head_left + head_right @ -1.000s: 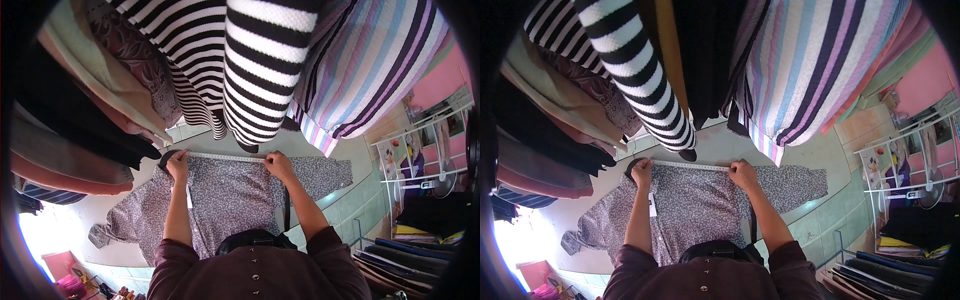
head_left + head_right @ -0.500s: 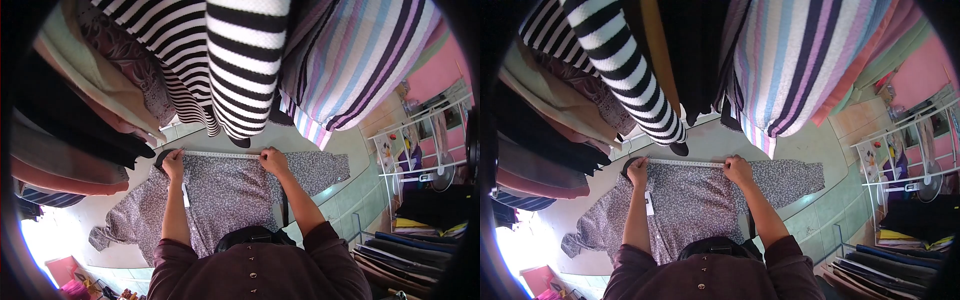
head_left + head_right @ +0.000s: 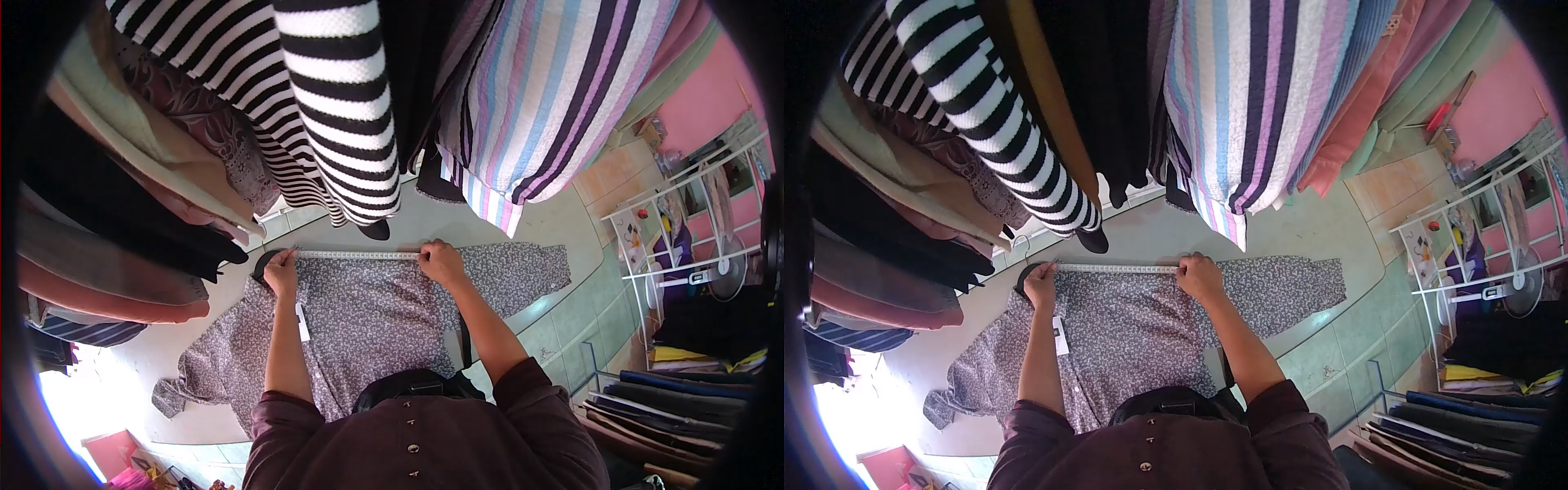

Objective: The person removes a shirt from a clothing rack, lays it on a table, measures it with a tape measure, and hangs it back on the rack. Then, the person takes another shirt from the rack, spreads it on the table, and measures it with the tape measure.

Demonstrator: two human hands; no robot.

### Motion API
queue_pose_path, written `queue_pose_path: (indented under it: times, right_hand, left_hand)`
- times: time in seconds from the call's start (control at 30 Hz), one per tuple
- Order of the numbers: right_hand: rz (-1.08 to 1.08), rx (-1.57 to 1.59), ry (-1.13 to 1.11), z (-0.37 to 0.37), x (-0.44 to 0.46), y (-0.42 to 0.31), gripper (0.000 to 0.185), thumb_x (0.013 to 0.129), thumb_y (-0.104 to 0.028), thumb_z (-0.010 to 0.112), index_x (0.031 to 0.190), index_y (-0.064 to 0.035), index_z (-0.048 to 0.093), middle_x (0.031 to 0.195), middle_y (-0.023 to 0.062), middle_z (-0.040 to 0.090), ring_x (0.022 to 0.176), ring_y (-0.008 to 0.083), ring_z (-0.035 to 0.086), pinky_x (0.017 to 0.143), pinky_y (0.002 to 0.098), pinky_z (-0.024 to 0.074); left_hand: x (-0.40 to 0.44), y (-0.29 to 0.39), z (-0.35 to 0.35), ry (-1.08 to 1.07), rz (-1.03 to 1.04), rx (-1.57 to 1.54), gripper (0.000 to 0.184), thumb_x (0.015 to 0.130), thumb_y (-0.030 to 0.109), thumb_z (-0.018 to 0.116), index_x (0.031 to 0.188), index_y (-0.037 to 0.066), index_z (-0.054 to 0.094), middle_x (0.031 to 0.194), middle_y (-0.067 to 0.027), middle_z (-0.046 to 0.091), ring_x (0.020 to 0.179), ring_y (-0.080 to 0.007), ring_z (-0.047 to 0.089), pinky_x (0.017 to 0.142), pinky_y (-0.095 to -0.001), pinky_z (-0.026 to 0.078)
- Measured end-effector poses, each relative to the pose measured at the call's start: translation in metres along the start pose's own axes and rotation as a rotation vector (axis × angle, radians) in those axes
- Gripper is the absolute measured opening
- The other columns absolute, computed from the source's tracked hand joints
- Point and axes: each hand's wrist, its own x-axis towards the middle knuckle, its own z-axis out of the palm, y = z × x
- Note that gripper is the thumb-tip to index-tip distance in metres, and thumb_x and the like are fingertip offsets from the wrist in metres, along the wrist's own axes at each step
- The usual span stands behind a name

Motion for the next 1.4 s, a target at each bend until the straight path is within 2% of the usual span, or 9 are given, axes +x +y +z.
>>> queue_pose_path:
  times: [0.3, 0.57, 0.7, 0.8, 0.87, 1.0, 1.13, 1.2, 1.4]
  right_hand:
    - [-0.006, -0.022, 0.021, 0.001, -0.001, -0.002, 0.019, 0.071, -0.025, 0.061, 0.068, -0.0061, 0.059, 0.083, 0.0152, 0.056, 0.078, 0.0314, 0.058, 0.068, 0.041, 0.0491]
    - [0.01, 0.051, -0.15, -0.011, -0.003, 0.003, 0.056, 0.06, -0.029, 0.074, 0.1, -0.0028, 0.044, 0.095, 0.016, 0.055, 0.095, 0.0353, 0.053, 0.083, 0.0417, 0.0439]
    - [0.056, 0.183, -0.054, -0.011, -0.01, 0.013, 0.059, 0.058, -0.018, 0.075, 0.104, -0.0034, 0.041, 0.096, 0.0169, 0.054, 0.094, 0.0356, 0.052, 0.081, 0.0404, 0.0439]
    - [-0.041, 0.502, 0.097, -0.022, -0.032, 0.035, 0.057, 0.059, -0.009, 0.071, 0.107, -0.0032, 0.042, 0.098, 0.0161, 0.053, 0.093, 0.0342, 0.053, 0.08, 0.0388, 0.0439]
    - [-0.133, 0.577, 0.273, -0.034, -0.061, 0.058, 0.057, 0.059, -0.007, 0.069, 0.109, -0.0029, 0.043, 0.098, 0.0148, 0.052, 0.094, 0.0325, 0.052, 0.081, 0.0371, 0.0425]
    - [-0.044, 0.271, 0.478, -0.062, -0.144, 0.15, 0.054, 0.055, -0.004, 0.069, 0.104, -0.0011, 0.046, 0.098, 0.015, 0.052, 0.098, 0.0327, 0.048, 0.084, 0.0361, 0.0395]
    - [0.896, 0.481, 0.872, -0.082, -0.234, 0.262, 0.053, 0.05, -0.005, 0.07, 0.097, -0.0005, 0.044, 0.082, 0.0124, 0.051, 0.068, 0.0217, 0.052, 0.062, 0.033, 0.0446]
    - [0.988, 0.721, 0.975, -0.117, -0.263, 0.23, 0.048, 0.052, -0.002, 0.065, 0.094, -0.0028, 0.042, 0.077, 0.0094, 0.049, 0.06, 0.0165, 0.049, 0.052, 0.0285, 0.0412]
    - [0.604, 1.086, 0.566, -0.068, -0.255, 0.145, 0.021, 0.08, -0.02, 0.061, 0.089, -0.0065, 0.047, 0.073, 0.0029, 0.052, 0.06, 0.0121, 0.053, 0.05, 0.0249, 0.0428]
  left_hand:
    - [0.003, -0.012, 0.003, -0.012, -0.019, -0.067, 0.019, 0.075, 0.018, 0.066, 0.082, 0.0, 0.067, 0.072, -0.0069, 0.065, 0.065, -0.0103, 0.059, 0.064, -0.0243, 0.046]
    - [0.008, -0.019, 0.0, -0.145, -0.276, -0.46, 0.047, 0.087, 0.04, 0.047, 0.09, -0.003, 0.064, 0.084, -0.0098, 0.064, 0.081, -0.0114, 0.056, 0.078, -0.025, 0.042]
    - [0.004, -0.027, 0.003, -0.178, -0.089, -0.422, 0.044, 0.087, 0.038, 0.049, 0.104, -0.001, 0.059, 0.099, -0.0135, 0.061, 0.092, -0.019, 0.056, 0.084, -0.0269, 0.04]
    - [-0.014, -0.012, 0.004, -0.256, 0.096, -0.018, 0.046, 0.084, 0.033, 0.053, 0.116, 0.0, 0.05, 0.115, -0.0177, 0.052, 0.106, -0.0282, 0.05, 0.092, -0.0355, 0.035]
    - [-0.049, 0.007, 0.009, -0.046, 0.282, 0.454, 0.057, 0.08, 0.027, 0.056, 0.127, 0.003, 0.036, 0.131, -0.0194, 0.035, 0.121, -0.0353, 0.033, 0.099, -0.0452, 0.024]
    - [-0.117, 0.046, 0.017, -0.198, 0.52, 0.377, 0.063, 0.077, 0.026, 0.059, 0.129, 0.004, 0.032, 0.139, -0.0169, 0.021, 0.129, -0.0361, 0.017, 0.103, -0.0503, 0.014]
    - [-0.154, 0.055, 0.037, -0.676, 0.794, 0.38, 0.061, 0.08, 0.03, 0.055, 0.131, 0.009, 0.031, 0.14, -0.0129, 0.02, 0.13, -0.034, 0.017, 0.103, -0.0529, 0.012]
    - [-0.159, 0.048, 0.046, -0.79, 0.802, 0.505, 0.057, 0.084, 0.039, 0.047, 0.134, 0.017, 0.029, 0.142, -0.0071, 0.018, 0.13, -0.0316, 0.016, 0.103, -0.0551, 0.008]
    - [-0.161, 0.066, 0.053, -0.772, 0.643, 0.589, 0.058, 0.083, 0.036, 0.049, 0.133, 0.016, 0.029, 0.143, -0.0091, 0.016, 0.131, -0.0306, 0.012, 0.102, -0.0575, 0.004]
